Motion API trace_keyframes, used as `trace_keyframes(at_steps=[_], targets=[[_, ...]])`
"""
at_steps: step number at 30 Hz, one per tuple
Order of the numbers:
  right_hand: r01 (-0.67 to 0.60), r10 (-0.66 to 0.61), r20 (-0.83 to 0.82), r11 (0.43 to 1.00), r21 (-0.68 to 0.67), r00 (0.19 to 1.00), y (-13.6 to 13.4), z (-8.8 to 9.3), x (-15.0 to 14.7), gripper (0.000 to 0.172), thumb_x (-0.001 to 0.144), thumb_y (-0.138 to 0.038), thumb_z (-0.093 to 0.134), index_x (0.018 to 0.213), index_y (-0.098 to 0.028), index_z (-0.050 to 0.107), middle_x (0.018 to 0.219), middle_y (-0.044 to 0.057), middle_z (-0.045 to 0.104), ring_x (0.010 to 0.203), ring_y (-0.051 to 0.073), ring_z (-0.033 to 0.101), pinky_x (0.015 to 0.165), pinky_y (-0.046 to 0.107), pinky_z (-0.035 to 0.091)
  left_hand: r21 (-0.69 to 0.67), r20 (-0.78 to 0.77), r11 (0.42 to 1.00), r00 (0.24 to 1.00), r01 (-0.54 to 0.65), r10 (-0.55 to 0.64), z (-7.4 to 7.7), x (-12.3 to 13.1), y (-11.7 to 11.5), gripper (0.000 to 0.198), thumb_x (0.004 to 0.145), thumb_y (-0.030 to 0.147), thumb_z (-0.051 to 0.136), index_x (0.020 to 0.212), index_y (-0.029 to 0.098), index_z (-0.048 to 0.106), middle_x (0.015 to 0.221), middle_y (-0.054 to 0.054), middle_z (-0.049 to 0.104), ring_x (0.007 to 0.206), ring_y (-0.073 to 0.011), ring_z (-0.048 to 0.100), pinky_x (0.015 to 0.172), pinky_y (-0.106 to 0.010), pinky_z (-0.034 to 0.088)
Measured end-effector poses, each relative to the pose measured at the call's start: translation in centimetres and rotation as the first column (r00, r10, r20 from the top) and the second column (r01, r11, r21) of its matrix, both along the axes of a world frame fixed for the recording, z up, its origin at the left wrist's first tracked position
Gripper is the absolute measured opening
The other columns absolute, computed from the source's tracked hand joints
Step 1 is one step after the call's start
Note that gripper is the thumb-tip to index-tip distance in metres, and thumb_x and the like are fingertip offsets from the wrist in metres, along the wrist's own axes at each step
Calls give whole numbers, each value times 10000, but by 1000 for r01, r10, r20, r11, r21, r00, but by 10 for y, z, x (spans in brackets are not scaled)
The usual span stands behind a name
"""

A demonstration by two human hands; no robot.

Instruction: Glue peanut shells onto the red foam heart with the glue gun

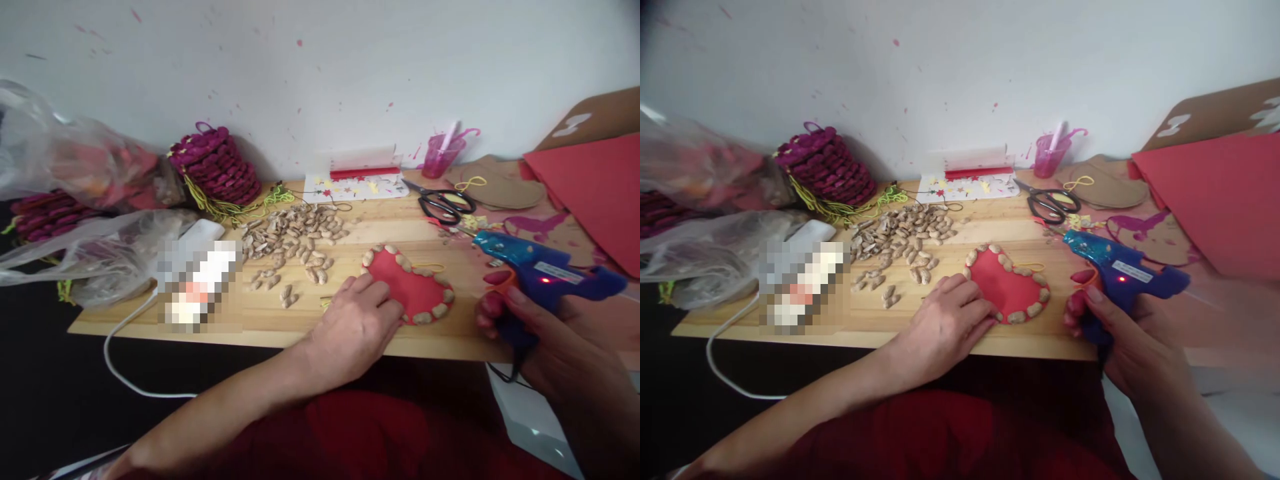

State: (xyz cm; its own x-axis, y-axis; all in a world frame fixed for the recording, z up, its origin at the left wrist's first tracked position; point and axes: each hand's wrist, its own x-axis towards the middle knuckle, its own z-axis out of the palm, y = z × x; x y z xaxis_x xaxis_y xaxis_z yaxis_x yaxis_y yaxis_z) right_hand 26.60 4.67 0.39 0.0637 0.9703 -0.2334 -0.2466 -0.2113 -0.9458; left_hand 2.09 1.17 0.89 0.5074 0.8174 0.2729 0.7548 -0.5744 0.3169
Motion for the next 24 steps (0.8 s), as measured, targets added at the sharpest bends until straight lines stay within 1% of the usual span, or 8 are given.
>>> trace_keyframes(at_steps=[4, 7, 9, 13, 17, 20, 24], targets=[[13, -12, 18, 1000, -25, 1000, 3, 2, -1, 401, 548, -351, 941, 854, -219, 719, 613, 7, 623, 532, 150, 591, 439, 212, 509, 14, 5, 1000, 1000, 0, 0, 0, -1, -1, 207, 1008, 281, 520, 959, 177, 692, 921, -49, 630, 905, -224, 527, 856, -381, 451], [33, -32, 4, 996, -78, 999, 6, 4, -1, 460, 442, -364, 973, 782, -217, 701, 609, 0, 609, 509, 155, 574, 413, 241, 516, 27, 76, 1000, 997, -3, 1, 0, -6, -2, 255, 1024, 311, 500, 1019, 171, 713, 917, -48, 646, 899, -210, 540, 850, -364, 449], [55, -56, 1, 996, -75, 998, 7, 5, -2, 472, 410, -353, 978, 755, -216, 687, 615, -5, 599, 502, 155, 563, 399, 255, 518, 39, 140, 999, 990, 0, -5, 1, -11, -5, 275, 1031, 321, 492, 1033, 173, 724, 909, -44, 660, 896, -194, 553, 840, -341, 449], [70, -70, 44, 998, 11, 997, 4, 4, -5, 417, 476, -318, 949, 787, -217, 690, 612, -7, 589, 509, 153, 563, 387, 234, 504, 82, 235, 997, 972, -4, -16, -1, -20, -11, 246, 1007, 337, 556, 979, 173, 736, 867, -32, 676, 830, -162, 562, 820, -309, 453], [82, -84, 84, 996, 27, 993, 5, 0, -6, 428, 459, -342, 944, 772, -215, 682, 592, -5, 584, 491, 155, 561, 371, 233, 502, 112, 262, 993, 965, -25, -5, -4, -28, -16, 300, 971, 403, 605, 853, 164, 742, 752, -27, 640, 743, -155, 539, 758, -302, 450], [88, -89, 88, 996, 10, 992, 7, -3, -3, 454, 435, -356, 950, 771, -215, 678, 597, -5, 584, 482, 148, 551, 364, 227, 499, 105, 276, 994, 961, -31, 1, -6, -31, -17, 301, 978, 396, 594, 857, 166, 747, 735, -25, 631, 735, -154, 539, 740, -297, 449], [66, -63, 104, 997, -28, 993, 10, -9, 3, 480, 436, -407, 943, 801, -223, 692, 563, 0, 579, 474, 167, 556, 349, 236, 488, 81, 259, 996, 966, -27, 5, -5, -34, -17, 306, 1006, 368, 550, 893, 164, 748, 755, -33, 649, 748, -157, 550, 751, -302, 459]])
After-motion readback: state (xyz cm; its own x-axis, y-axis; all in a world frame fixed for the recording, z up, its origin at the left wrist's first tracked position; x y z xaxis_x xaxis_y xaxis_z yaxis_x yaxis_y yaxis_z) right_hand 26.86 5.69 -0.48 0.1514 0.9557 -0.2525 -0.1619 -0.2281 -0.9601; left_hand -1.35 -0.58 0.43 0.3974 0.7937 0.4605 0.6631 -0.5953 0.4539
